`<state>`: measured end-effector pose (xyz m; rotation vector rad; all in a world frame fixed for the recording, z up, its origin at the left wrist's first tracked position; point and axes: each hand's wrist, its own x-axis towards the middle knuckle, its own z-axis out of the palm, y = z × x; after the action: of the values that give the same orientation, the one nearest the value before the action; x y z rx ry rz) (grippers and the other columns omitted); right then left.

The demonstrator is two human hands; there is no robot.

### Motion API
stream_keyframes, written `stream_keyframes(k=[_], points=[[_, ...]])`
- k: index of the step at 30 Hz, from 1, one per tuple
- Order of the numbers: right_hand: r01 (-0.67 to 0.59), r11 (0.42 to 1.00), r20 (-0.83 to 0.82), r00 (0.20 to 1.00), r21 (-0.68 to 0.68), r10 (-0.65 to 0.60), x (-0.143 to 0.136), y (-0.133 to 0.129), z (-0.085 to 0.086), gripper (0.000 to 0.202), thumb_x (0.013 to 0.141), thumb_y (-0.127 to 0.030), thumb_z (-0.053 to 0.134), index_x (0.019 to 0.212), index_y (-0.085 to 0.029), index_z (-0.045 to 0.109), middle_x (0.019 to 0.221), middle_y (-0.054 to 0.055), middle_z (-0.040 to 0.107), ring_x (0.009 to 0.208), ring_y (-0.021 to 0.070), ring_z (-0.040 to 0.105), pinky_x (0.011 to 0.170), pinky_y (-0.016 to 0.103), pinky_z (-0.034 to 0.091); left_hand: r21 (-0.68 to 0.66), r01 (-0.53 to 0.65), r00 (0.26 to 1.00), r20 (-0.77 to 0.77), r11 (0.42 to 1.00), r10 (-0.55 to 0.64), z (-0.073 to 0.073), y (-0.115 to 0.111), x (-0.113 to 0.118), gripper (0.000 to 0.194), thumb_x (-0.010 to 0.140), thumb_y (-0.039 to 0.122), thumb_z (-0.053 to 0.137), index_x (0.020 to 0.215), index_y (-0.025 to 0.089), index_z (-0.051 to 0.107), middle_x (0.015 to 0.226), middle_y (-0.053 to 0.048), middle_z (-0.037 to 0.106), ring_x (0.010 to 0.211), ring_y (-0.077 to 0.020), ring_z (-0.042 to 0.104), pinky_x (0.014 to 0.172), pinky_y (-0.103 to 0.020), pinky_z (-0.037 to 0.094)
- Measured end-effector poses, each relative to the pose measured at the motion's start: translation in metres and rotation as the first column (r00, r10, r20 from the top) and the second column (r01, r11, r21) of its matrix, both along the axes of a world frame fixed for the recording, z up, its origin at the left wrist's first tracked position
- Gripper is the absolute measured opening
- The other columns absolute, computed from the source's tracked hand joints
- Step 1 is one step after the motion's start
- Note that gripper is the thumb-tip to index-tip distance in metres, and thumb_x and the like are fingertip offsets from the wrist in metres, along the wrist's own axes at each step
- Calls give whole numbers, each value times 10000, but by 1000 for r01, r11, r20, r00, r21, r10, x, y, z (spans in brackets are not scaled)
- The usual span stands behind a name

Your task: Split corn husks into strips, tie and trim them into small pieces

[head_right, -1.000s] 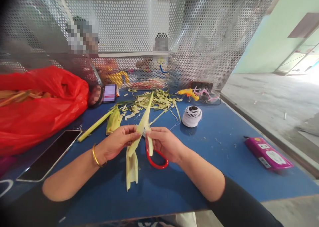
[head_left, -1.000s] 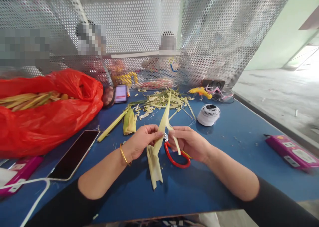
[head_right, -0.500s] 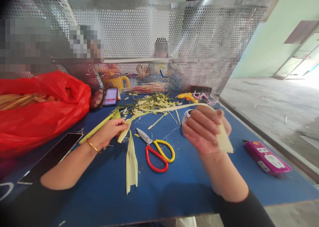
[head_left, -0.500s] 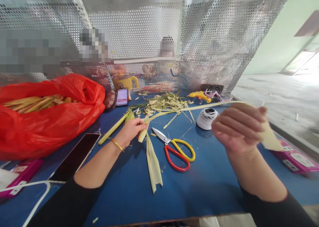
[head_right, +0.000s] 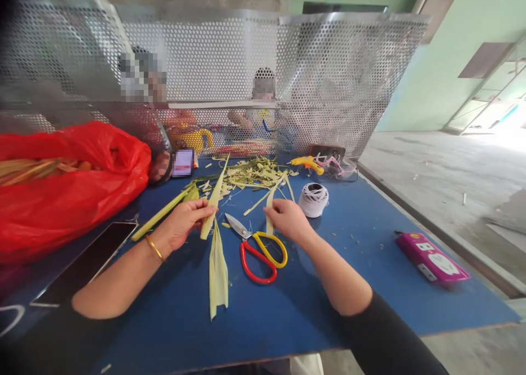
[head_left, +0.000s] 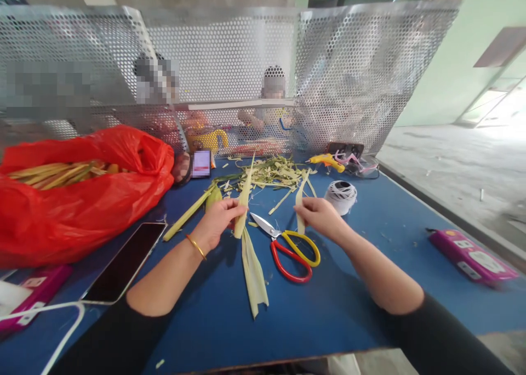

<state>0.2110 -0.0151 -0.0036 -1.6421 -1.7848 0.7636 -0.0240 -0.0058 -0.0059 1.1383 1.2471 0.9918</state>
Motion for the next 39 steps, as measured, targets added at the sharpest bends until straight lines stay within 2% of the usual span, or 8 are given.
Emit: stream_keyframes(k=[4,7,11,14,20,28,32,39], points=[[99,929,281,937,357,-208,-8,-2,-13,187,810,-348,587,738,-176,607,731,71,595,676,189,537,591,299,368,28,61,997,-49,998,-60,1,-12,12,222,560,327,745,564,166,592,507,35,523,452,-85,430,441,-216,338],[-39,949,-65,996,312,63,-19,-12,-15,304,802,-445,599,925,-171,649,690,26,578,612,144,503,552,265,374,127,168,975,-169,978,-146,-2,-23,20,159,605,290,712,543,175,622,519,28,555,485,-96,446,474,-222,347],[-295,954,-552,786,62,278,-30,-22,-12,395,785,-526,593,861,-146,667,480,-47,473,424,89,417,438,231,328,179,324,913,-317,929,-257,-8,-30,26,140,642,287,699,558,181,662,541,22,591,548,-127,515,519,-231,375],[-12,978,-594,793,207,136,-18,-21,2,328,798,-486,592,765,-166,660,499,-22,512,443,108,466,481,256,390,193,235,962,-189,953,-199,-9,-27,25,229,645,330,724,815,178,705,797,-26,700,726,-169,611,621,-252,451],[435,502,-91,816,747,-571,47,-2,33,304,901,-296,404,1010,-169,658,770,91,652,804,238,613,742,382,445,91,51,990,-134,995,-38,-5,-20,22,242,711,315,677,897,161,664,840,-45,688,753,-159,635,584,-232,451],[304,710,536,488,635,-689,80,8,13,260,828,-142,434,922,-96,672,794,200,654,737,300,606,659,414,389,63,128,981,-156,990,-117,-4,-26,25,172,717,272,658,856,172,674,794,-34,687,696,-140,631,549,-217,436],[-178,807,688,642,563,-338,41,4,7,246,837,-126,486,972,-180,684,983,124,666,843,240,584,709,341,377,64,127,981,-155,990,-116,-4,-26,26,167,706,264,659,840,166,678,767,-35,685,666,-138,622,533,-217,429],[-598,769,895,439,226,78,0,14,-21,198,861,-116,504,796,-154,687,938,114,660,878,228,545,785,347,342,49,159,976,-161,986,-149,-5,-28,27,156,724,249,633,846,162,675,799,-35,688,653,-124,624,533,-208,431]])
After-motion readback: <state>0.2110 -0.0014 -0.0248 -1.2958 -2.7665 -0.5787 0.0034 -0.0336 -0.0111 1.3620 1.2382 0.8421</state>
